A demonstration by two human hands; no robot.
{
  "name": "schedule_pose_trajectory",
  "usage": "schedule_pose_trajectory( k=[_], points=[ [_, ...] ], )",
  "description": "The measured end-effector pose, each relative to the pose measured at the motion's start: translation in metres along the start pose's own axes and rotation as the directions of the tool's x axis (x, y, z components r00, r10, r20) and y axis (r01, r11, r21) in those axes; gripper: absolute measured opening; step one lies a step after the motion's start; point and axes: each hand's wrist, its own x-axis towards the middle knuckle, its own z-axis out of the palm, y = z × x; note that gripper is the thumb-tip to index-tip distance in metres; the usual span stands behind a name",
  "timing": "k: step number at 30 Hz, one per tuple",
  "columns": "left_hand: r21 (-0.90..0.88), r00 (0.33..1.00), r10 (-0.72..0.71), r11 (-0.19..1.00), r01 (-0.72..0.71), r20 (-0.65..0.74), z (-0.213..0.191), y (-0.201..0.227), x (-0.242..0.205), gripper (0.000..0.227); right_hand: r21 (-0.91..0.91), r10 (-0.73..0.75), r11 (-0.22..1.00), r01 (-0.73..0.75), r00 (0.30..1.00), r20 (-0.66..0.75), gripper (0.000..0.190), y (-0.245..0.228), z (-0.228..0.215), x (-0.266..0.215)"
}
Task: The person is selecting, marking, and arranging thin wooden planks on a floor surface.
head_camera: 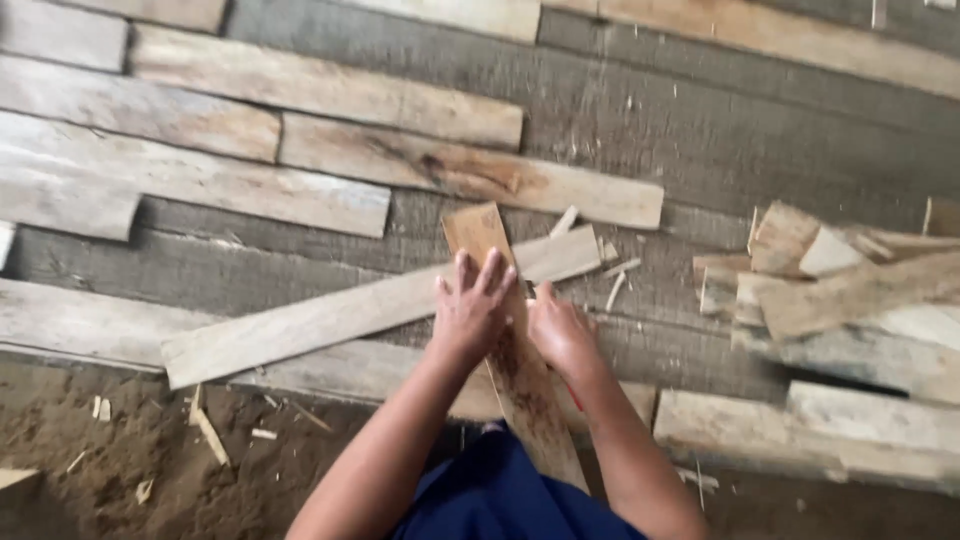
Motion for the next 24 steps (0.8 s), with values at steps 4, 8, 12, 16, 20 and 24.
schedule_pose_trajectory(
  k=[4,8,12,16,20,24],
  points=[
    [-0.028,1.0,-0.008,1.0,0.009,0.03,0.007,-0.003,0.002,0.071,0.002,-0.009,1.0,0.01,0.999,-0.053,0.041,-0.038,-0.025,0.003],
    [-0.054,0.999,-0.034,0.998,0.037,0.042,0.007,-0.005,0.005,0.07,-0.033,-0.026,0.999,0.024,0.998,-0.061,0.037,-0.053,-0.029,0.018],
    [-0.069,0.999,-0.028,0.997,0.029,0.019,0.005,-0.004,0.003,0.07,-0.04,-0.013,0.999,0.011,0.998,-0.059,0.036,-0.059,-0.034,0.012],
    [-0.052,1.0,-0.017,0.998,0.019,0.022,0.01,-0.004,0.004,0.071,-0.04,0.008,0.999,-0.011,0.998,-0.067,0.035,-0.058,-0.03,0.01],
    [-0.044,1.0,-0.017,0.999,0.018,0.024,0.013,-0.005,0.005,0.072,-0.036,-0.002,0.999,0.0,0.999,-0.049,0.036,-0.058,-0.031,0.013],
    [-0.055,1.0,-0.018,0.998,0.02,0.026,0.008,-0.003,0.001,0.072,-0.09,-0.02,0.996,0.016,0.999,-0.043,0.036,-0.062,-0.031,0.013]
  ],
)
